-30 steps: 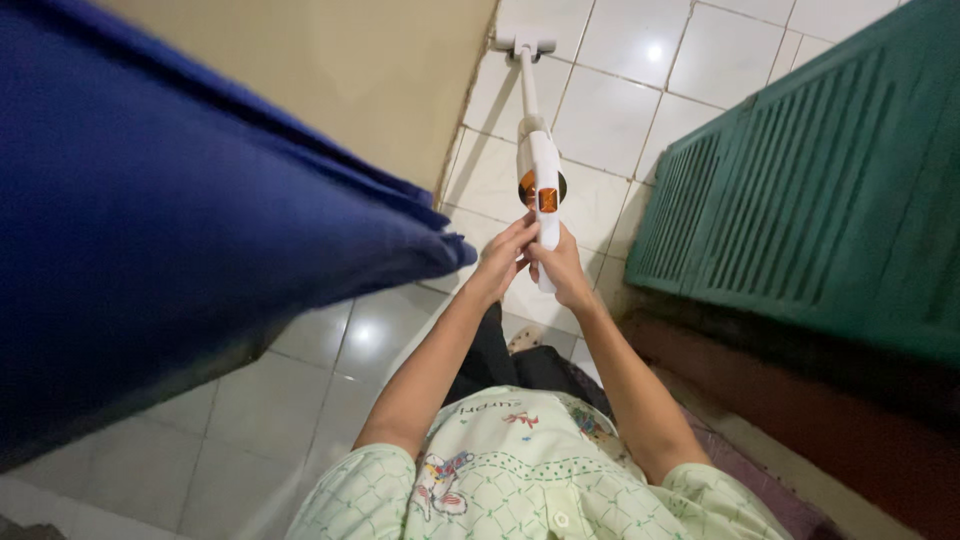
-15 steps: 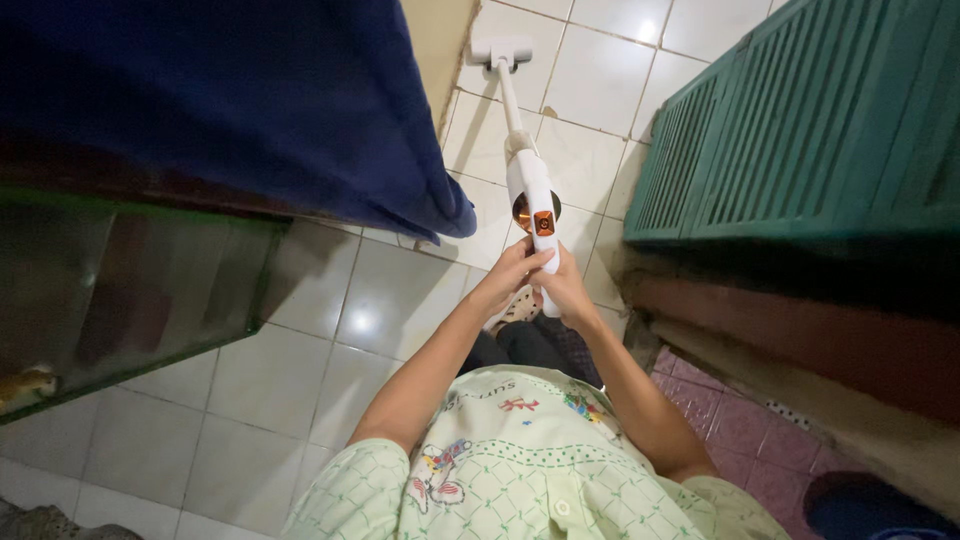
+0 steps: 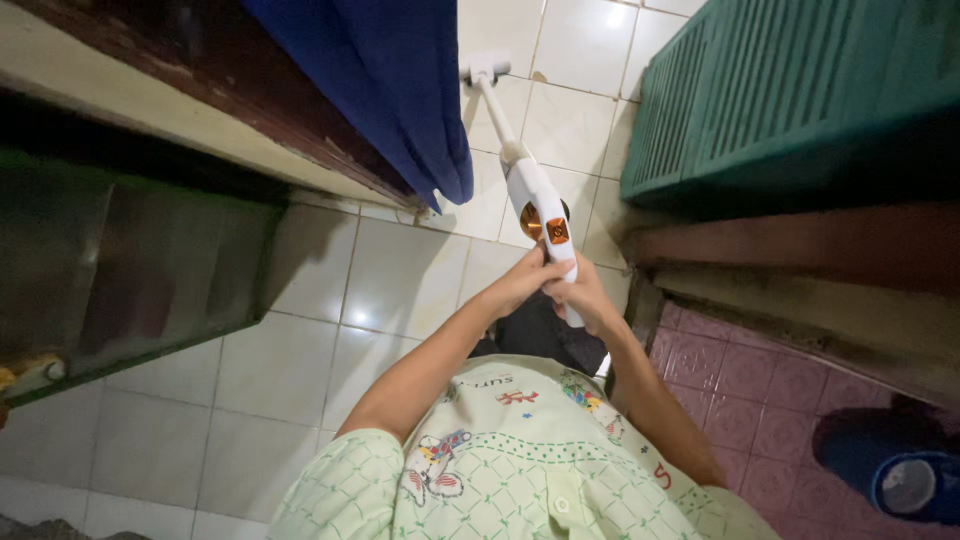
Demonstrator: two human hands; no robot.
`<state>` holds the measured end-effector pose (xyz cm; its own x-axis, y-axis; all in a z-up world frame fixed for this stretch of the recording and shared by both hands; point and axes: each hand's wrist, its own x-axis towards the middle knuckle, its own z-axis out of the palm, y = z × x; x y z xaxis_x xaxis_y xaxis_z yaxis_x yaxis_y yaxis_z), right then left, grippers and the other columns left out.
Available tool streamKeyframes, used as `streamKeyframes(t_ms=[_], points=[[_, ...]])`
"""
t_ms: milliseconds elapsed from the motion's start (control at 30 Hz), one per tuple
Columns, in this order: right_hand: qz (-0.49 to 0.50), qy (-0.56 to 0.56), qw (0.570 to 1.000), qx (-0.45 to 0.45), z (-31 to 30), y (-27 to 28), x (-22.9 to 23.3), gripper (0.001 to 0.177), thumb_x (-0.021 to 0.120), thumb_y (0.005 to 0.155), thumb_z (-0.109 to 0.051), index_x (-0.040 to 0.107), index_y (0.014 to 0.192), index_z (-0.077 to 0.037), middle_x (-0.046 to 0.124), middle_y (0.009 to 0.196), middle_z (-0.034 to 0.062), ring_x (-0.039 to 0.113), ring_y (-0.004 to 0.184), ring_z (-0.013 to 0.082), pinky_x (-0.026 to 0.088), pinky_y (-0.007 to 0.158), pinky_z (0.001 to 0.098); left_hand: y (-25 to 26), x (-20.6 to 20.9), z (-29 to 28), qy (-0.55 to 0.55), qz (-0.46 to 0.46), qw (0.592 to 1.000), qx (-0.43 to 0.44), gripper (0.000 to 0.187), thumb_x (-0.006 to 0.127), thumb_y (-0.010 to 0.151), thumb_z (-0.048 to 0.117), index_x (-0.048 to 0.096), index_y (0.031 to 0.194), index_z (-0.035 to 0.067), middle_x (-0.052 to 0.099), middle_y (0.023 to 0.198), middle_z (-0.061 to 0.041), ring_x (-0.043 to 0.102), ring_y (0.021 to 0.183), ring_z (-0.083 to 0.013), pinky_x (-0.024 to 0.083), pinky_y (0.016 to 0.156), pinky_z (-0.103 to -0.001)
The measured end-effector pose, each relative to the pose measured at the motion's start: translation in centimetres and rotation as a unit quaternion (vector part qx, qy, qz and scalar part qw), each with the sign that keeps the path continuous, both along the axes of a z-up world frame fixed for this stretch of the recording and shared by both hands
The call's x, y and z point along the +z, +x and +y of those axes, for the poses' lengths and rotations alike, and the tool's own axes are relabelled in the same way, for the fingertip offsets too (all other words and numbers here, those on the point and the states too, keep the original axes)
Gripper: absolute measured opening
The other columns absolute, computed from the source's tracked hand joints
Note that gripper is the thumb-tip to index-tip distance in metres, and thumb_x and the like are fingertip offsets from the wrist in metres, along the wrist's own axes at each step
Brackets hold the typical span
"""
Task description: The person vacuums a tiled floor using a handheld vacuum cleaner, moving a red plastic stool to reach the floor area underneath it.
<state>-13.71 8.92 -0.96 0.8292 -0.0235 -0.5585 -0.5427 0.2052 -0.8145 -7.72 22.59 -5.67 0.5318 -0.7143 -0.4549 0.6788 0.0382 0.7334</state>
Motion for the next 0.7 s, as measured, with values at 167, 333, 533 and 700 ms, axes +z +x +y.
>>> streamKeyframes(t_ms=[167,333,533,700], points=[[-0.013,-0.051,0.998,0.024,-0.5,-5.6,3.2,0.043,0.062,0.081,0.002,0.056,0.124,-0.003,0.058,0.074,0.0035,0.055,0.051,0.011,0.046,0.042,0.0262,-5.0,-1.0,-0.5,-0.039,0.006,0.996,-0.078,0.062,0.063,0.099,0.034,0.042,0.145,-0.001,0.063,0.126,-0.014,0.062,0.115,-0.0216,0.049,0.101,-0.036],[0.043,-0.112,0.993,-0.012,-0.9,-11.4,6.6,0.053,0.063,0.08,0.002,0.056,0.132,-0.006,0.062,0.076,0.0032,0.056,0.05,0.0103,0.046,0.041,0.0261,-10.0,0.0,-1.9,-0.052,-0.012,0.987,-0.149,0.065,0.061,0.101,0.041,0.042,0.146,-0.002,0.06,0.134,-0.01,0.055,0.127,-0.0182,0.043,0.108,-0.033],[-0.016,-0.153,0.986,-0.064,-0.1,-13.0,3.9,0.046,0.067,0.079,0.001,0.059,0.124,-0.002,0.063,0.073,0.0044,0.058,0.048,0.011,0.045,0.04,0.027,-10.5,-1.7,-2.2,-0.07,-0.039,0.984,-0.162,0.063,0.062,0.101,0.04,0.048,0.143,-0.004,0.06,0.132,-0.012,0.055,0.124,-0.0195,0.044,0.106,-0.034],[-0.059,-0.192,0.977,-0.064,0.7,-8.5,-0.9,0.038,0.067,0.083,-0.003,0.061,0.12,-0.002,0.061,0.069,0.0027,0.057,0.049,0.0104,0.044,0.041,0.027,-6.5,-5.9,-2.5,-0.014,-0.053,0.992,-0.112,0.059,0.059,0.1,0.039,0.049,0.14,-0.004,0.063,0.13,-0.016,0.059,0.12,-0.0214,0.047,0.104,-0.036]])
